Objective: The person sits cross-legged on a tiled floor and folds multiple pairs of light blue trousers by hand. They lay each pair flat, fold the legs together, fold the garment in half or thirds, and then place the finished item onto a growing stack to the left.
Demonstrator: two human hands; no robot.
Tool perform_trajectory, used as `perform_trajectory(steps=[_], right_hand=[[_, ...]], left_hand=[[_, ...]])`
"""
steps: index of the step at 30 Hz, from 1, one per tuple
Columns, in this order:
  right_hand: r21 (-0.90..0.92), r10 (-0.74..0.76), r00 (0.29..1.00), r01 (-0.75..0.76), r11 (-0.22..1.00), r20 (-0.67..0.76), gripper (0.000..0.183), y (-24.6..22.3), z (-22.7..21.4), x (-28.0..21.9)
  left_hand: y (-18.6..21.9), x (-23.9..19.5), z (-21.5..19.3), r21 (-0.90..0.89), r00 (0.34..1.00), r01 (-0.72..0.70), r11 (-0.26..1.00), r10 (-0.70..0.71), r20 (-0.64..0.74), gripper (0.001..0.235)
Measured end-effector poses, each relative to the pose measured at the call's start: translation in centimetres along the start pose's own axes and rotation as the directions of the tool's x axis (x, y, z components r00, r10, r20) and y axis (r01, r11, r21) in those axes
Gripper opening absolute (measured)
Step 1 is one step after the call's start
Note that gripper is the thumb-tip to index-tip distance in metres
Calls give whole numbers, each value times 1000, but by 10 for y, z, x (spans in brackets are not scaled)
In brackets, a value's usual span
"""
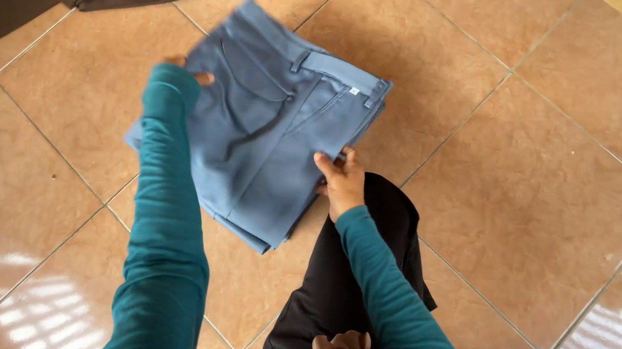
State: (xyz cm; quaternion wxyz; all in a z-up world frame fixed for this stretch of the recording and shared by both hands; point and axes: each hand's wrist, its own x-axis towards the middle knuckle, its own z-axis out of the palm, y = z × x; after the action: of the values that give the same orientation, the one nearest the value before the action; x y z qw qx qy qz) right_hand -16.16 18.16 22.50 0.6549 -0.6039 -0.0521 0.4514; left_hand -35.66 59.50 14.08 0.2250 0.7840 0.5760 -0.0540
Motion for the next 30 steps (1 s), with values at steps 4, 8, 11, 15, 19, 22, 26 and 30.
perform_trajectory(steps=[4,8,11,15,19,22,26,30], right_hand=[[-54,14,1000,-16,998,-25,47,21,-11,11],[-41,12,1000,-11,999,14,48,19,-12,11],[-49,13,999,-12,999,32,47,22,-14,12],[-75,-12,1000,14,997,24,44,23,-26,19],[-370,-203,979,183,911,-15,51,6,-50,43],[-818,-612,788,397,416,71,48,-6,-61,58],[-960,-684,700,279,-2,205,58,-8,-68,61],[-976,-520,833,217,-7,188,65,-2,-68,59]], left_hand=[[-48,-5,74,-114,994,95,989,-87,73,103],[-21,-33,56,-297,990,143,944,-133,54,90],[-11,-28,44,-279,982,189,941,-173,81,89],[49,-81,9,-170,938,344,923,-330,106,107],[125,-145,23,-24,944,316,949,-316,-93,92],[178,-188,61,44,843,-3,999,26,-538,87],[240,-248,99,94,804,-234,968,247,-541,72],[252,-269,128,157,795,-284,946,324,-512,58]])
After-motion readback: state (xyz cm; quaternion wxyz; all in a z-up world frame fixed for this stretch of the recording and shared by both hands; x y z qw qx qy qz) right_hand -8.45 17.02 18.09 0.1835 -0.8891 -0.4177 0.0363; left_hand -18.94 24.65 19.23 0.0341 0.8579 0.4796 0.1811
